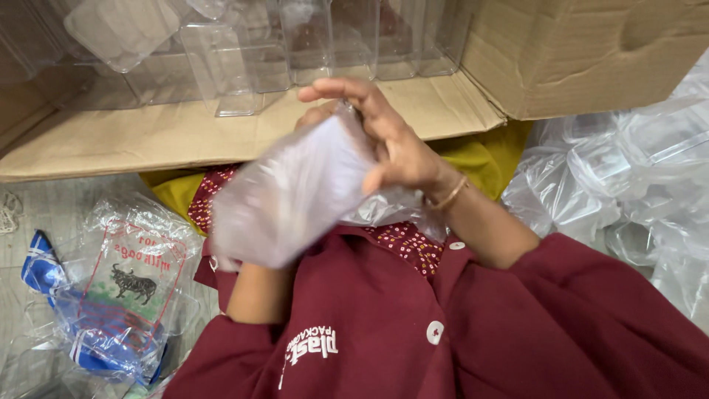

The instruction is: The person sits on the floor in front of an open cardboard box of clear plastic containers. They open a plastic poly bag, place containers into it one at a time, gather and twist the bag closed, and set the filled bag aside while continuing with more containers.

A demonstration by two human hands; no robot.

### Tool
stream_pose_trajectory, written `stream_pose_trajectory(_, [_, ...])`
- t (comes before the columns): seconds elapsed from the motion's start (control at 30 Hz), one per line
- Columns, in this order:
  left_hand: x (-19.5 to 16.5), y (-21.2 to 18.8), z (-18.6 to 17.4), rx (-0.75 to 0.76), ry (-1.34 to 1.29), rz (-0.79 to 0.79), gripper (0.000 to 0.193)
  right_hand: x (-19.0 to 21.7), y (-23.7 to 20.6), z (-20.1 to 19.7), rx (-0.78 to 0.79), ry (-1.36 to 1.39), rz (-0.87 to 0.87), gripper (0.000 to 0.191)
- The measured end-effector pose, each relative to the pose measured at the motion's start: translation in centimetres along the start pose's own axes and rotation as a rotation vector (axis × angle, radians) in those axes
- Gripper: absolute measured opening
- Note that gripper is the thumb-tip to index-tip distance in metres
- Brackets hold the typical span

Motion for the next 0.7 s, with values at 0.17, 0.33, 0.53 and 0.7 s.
stream_pose_trajectory(0.17, [0.5, 2.6, 1.4, -0.036, -0.130, -0.096, 0.027, 0.5, -2.7, -1.0, -0.008, -0.764, -0.207, 0.097])
stream_pose_trajectory(0.33, [1.8, 6.3, 3.4, -0.074, -0.339, -0.344, 0.028, 0.4, -10.8, -12.1, -0.807, -0.483, -0.313, 0.074])
stream_pose_trajectory(0.53, [2.3, 6.9, 3.5, -0.124, -0.515, -0.291, 0.028, 5.0, -24.0, -35.7, -1.236, 0.300, -0.472, 0.059])
stream_pose_trajectory(0.7, [1.7, 6.7, 4.5, -0.089, -0.524, -0.315, 0.028, 7.0, -26.6, -40.7, -1.331, 0.557, -0.576, 0.054])
Point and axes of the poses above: each hand's wrist, its own y-axis towards the middle knuckle, its own z-axis out of the palm, x = y × z, the point moved 1 cm from there along y, towards the middle knuckle, and after that the axes turned 13 degrees about -x, right-handed, at the moved point
